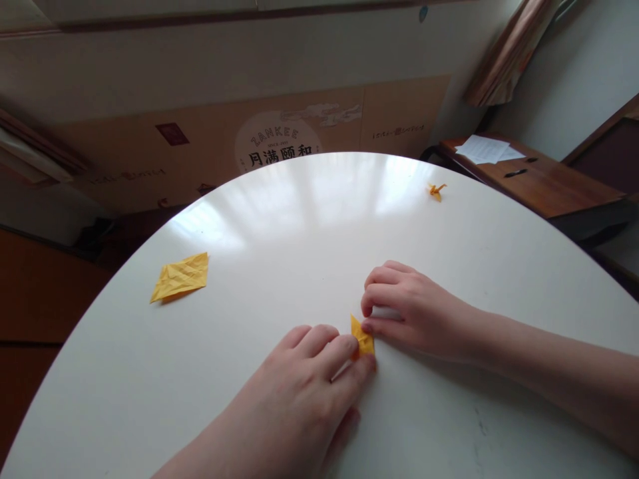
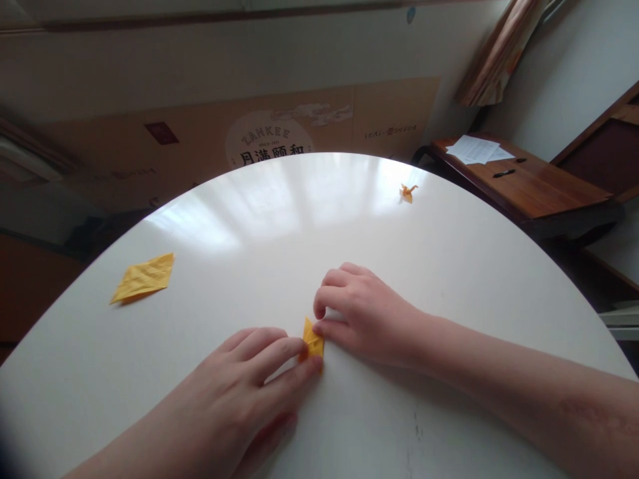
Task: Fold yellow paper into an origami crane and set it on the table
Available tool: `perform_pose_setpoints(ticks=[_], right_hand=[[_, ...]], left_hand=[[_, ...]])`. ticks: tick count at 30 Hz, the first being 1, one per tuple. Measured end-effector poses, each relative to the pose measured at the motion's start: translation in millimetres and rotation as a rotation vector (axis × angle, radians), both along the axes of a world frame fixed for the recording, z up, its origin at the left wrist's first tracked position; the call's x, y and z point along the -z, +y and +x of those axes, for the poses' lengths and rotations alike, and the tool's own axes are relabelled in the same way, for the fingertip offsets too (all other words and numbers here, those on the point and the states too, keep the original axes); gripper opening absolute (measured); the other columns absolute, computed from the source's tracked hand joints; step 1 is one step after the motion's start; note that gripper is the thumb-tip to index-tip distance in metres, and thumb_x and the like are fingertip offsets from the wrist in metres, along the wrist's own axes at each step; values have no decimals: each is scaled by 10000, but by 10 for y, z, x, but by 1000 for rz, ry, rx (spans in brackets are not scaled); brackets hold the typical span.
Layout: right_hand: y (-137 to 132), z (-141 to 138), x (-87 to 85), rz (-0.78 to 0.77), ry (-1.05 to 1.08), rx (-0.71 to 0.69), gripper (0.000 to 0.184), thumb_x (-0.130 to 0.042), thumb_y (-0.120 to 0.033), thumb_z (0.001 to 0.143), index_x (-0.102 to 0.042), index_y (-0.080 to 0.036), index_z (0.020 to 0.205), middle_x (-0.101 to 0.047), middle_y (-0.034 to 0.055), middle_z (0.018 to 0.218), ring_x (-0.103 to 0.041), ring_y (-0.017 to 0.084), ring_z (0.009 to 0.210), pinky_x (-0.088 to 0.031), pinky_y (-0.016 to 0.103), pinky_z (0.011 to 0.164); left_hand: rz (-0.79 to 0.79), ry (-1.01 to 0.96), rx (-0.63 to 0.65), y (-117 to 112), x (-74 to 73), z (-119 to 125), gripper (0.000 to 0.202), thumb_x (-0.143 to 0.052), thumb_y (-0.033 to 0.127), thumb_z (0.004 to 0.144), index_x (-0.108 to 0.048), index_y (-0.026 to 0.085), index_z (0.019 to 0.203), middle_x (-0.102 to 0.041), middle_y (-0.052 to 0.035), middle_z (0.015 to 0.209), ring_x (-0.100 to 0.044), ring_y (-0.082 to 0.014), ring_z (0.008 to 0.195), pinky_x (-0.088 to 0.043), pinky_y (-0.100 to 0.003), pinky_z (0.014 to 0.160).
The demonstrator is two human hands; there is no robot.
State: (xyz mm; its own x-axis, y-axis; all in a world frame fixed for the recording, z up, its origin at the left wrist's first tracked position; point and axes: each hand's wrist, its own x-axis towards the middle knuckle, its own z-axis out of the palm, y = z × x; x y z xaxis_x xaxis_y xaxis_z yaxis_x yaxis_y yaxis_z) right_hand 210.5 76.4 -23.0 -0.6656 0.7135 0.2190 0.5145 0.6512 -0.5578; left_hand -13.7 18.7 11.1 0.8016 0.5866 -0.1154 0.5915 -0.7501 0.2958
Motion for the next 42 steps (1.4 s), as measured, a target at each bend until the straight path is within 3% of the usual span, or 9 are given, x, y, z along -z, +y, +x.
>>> perform_pose_setpoints(ticks=[3, 6, 12, 19, 25, 31, 36, 42], right_hand=[[34, 51, -20, -19, 78, -6, 102, -659, -200, 880, -608, -183, 794, -625, 27, 837, -552, 164, 808, -429, 285, 743], [55, 108, -46, -29, 98, -107, 70, -632, -189, 895, -650, -180, 828, -627, 30, 818, -564, 146, 762, -429, 262, 698], [28, 105, -33, -11, 14, -241, 130, -605, -165, 893, -729, -202, 907, -650, 33, 811, -559, 140, 731, -418, 255, 673], [-3, 42, -33, 30, -93, -204, 157, -603, -220, 899, -758, -237, 919, -627, 26, 751, -537, 144, 694, -389, 264, 655], [-55, 26, -51, 5, -107, -151, 154, -618, -280, 909, -765, -272, 956, -651, 15, 757, -557, 138, 675, -385, 260, 646], [-114, 23, -43, -28, -88, -135, 171, -608, -219, 908, -765, -253, 967, -670, 24, 793, -595, 135, 705, -409, 242, 656], [-103, -16, -20, -42, -78, -107, 198, -585, -185, 915, -751, -255, 998, -671, 19, 814, -608, 133, 722, -426, 229, 672], [-101, -77, -8, -25, -143, -47, 200, -532, -165, 943, -712, -205, 867, -658, 22, 821, -607, 133, 721, -422, 228, 672]], left_hand=[[8, 7, 5, -2, -10, 1, 406, -550, 231, 893, -532, 252, 1297, -603, -65, 1235, -545, -268, 1053, -464, -423, 924], [3, 48, -12, -29, -9, 32, 425, -553, 265, 891, -521, 235, 1314, -597, -79, 1249, -547, -278, 1064, -472, -437, 923], [49, 123, -185, -146, 73, 122, 512, -555, 333, 897, -495, 155, 1373, -589, -128, 1271, -517, -323, 1124, -443, -485, 981], [84, 162, -145, -194, 56, 83, 476, -502, 350, 936, -507, 144, 1365, -602, -142, 1262, -543, -307, 1098, -468, -462, 943], [196, 107, -81, -187, 42, 28, 433, -482, 282, 945, -524, 130, 1348, -521, -145, 1428, -487, -313, 1254, -443, -435, 1007], [205, 48, -94, -199, 57, 43, 400, -489, 189, 919, -533, 179, 1316, -610, -118, 1316, -529, -277, 1217, -452, -405, 1005], [193, 87, -93, -197, 70, 58, 421, -499, 247, 932, -508, 170, 1346, -586, -134, 1346, -533, -286, 1197, -450, -414, 991], [134, 117, -88, -179, 54, 69, 430, -523, 306, 929, -522, 148, 1328, -571, -157, 1348, -546, -294, 1152, -457, -430, 964]])
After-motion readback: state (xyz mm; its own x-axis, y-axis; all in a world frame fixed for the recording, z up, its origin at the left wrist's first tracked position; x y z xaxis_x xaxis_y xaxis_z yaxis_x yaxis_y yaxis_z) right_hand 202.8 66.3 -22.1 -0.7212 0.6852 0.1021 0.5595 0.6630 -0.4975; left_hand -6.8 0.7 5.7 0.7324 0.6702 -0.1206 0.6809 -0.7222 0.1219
